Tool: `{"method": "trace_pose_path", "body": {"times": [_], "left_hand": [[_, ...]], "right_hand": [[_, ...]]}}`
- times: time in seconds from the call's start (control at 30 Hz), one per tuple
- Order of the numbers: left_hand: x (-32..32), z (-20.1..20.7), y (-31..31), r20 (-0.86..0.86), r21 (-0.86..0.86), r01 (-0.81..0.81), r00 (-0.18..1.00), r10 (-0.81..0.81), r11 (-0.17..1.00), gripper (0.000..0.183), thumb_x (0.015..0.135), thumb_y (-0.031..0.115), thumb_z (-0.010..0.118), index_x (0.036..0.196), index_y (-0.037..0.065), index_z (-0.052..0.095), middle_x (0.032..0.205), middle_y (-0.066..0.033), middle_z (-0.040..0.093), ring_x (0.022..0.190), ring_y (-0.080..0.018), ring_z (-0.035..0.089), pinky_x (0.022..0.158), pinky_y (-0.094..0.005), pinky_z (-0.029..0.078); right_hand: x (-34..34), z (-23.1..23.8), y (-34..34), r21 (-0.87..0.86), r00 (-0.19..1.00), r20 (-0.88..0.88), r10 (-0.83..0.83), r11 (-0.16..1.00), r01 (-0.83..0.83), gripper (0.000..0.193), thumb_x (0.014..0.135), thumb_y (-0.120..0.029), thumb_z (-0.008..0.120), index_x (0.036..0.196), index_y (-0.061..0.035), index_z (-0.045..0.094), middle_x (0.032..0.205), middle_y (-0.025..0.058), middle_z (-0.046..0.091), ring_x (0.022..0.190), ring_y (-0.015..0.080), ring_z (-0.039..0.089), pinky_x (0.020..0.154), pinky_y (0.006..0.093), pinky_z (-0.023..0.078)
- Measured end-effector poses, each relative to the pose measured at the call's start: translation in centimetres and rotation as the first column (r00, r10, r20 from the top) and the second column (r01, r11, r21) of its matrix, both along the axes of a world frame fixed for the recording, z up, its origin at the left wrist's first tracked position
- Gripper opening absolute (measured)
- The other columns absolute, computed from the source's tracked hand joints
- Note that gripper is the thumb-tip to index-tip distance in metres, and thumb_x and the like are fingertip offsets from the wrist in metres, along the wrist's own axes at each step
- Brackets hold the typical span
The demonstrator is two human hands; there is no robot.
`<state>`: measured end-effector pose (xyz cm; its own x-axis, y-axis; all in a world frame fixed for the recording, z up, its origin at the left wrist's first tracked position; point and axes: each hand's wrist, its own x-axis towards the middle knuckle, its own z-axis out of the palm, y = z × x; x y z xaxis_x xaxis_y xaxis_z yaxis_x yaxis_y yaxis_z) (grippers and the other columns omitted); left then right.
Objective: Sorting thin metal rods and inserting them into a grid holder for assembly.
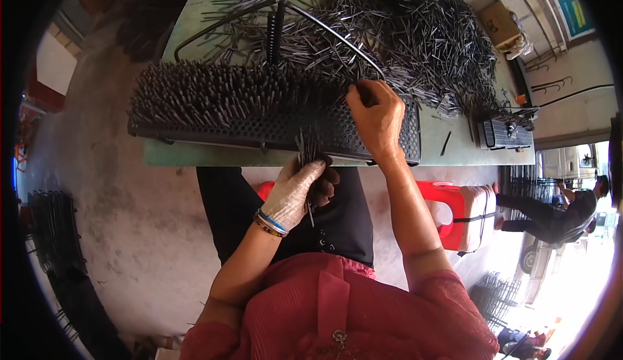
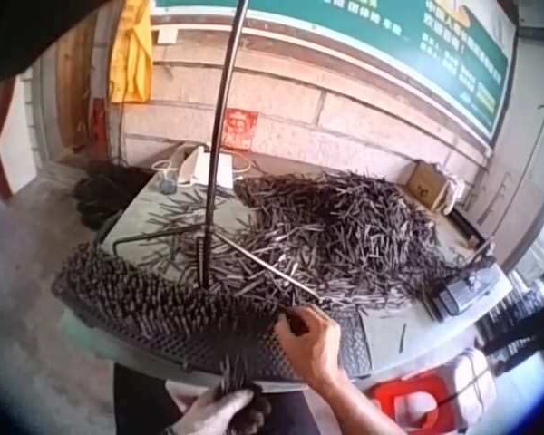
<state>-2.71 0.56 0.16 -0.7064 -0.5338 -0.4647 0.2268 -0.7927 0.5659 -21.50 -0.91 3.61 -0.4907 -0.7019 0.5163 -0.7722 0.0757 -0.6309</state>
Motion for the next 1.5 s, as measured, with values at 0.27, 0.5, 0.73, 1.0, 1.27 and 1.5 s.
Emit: {"method": "trace_pose_path", "body": {"times": [0.27, 0.5, 0.73, 1.0, 1.27, 1.5], "left_hand": [[-0.1, 0.6, -0.1, 0.109, 0.002, 0.034, 0.993, -0.034, 0.999, 0.014, 0.094, 0.018, 0.055, 0.100, 0.005, 0.059, 0.079, -0.0091, 0.065, 0.058, -0.0082, 0.058, 0.045, -0.0203, 0.046], [-0.2, 0.6, -0.1, 0.096, -0.048, 0.061, 0.994, -0.056, 0.997, 0.015, 0.094, 0.019, 0.054, 0.098, 0.005, 0.059, 0.079, -0.0078, 0.065, 0.056, -0.0059, 0.054, 0.043, -0.0187, 0.039], [-0.1, 0.3, -0.2, 0.132, -0.095, 0.119, 0.986, -0.106, 0.988, 0.017, 0.095, 0.023, 0.055, 0.097, 0.007, 0.056, 0.080, -0.0057, 0.065, 0.058, -0.0055, 0.057, 0.046, -0.0185, 0.044], [-0.2, 0.6, -0.1, 0.163, -0.096, 0.066, 0.985, -0.050, 0.993, 0.016, 0.094, 0.021, 0.055, 0.099, 0.006, 0.060, 0.080, -0.0068, 0.067, 0.058, -0.0056, 0.056, 0.045, -0.0178, 0.040], [0.1, -0.1, -0.3, 0.184, -0.134, 0.098, 0.980, -0.072, 0.986, 0.018, 0.094, 0.024, 0.055, 0.099, 0.007, 0.056, 0.082, -0.0054, 0.066, 0.059, -0.0058, 0.057, 0.047, -0.0179, 0.045], [0.5, 0.3, 0.0, 0.152, -0.141, 0.227, 0.967, -0.206, 0.964, 0.019, 0.094, 0.023, 0.054, 0.105, 0.007, 0.055, 0.082, -0.0037, 0.065, 0.062, -0.0053, 0.058, 0.048, -0.0176, 0.046]], "right_hand": [[0.3, -1.0, 1.0, -0.040, 0.991, 0.118, -0.061, 0.997, 0.066, 0.014, 0.080, -0.010, 0.070, 0.086, 0.0020, 0.067, 0.073, 0.0106, 0.062, 0.057, 0.0193, 0.058, 0.055, 0.0303, 0.047], [-0.1, -1.8, 0.9, -0.005, 0.996, 0.080, -0.034, 0.999, 0.035, 0.014, 0.079, -0.010, 0.068, 0.088, 0.0014, 0.067, 0.077, 0.0116, 0.063, 0.062, 0.0243, 0.061, 0.058, 0.0333, 0.048], [-0.5, -0.3, 0.8, 0.133, 0.998, -0.037, 0.043, 0.990, -0.038, 0.016, 0.078, -0.013, 0.066, 0.085, 0.0015, 0.068, 0.079, 0.0139, 0.065, 0.071, 0.0320, 0.065, 0.064, 0.0388, 0.051], [-1.4, -0.1, 0.7, 0.128, 0.994, 0.020, 0.106, 0.986, -0.108, 0.016, 0.077, -0.012, 0.065, 0.084, 0.0017, 0.070, 0.081, 0.0158, 0.066, 0.072, 0.0325, 0.066, 0.066, 0.0381, 0.052], [-0.6, 0.4, 0.1, 0.164, 0.999, -0.012, 0.053, 0.985, -0.050, 0.019, 0.079, -0.019, 0.070, 0.083, -0.0002, 0.069, 0.082, 0.0142, 0.066, 0.074, 0.0319, 0.066, 0.065, 0.0377, 0.051], [-2.0, 1.1, -0.3, 0.106, 0.981, -0.188, 0.050, 0.994, -0.030, 0.020, 0.083, -0.020, 0.070, 0.089, -0.0010, 0.071, 0.076, 0.0126, 0.067, 0.065, 0.0268, 0.065, 0.059, 0.0355, 0.048]]}}
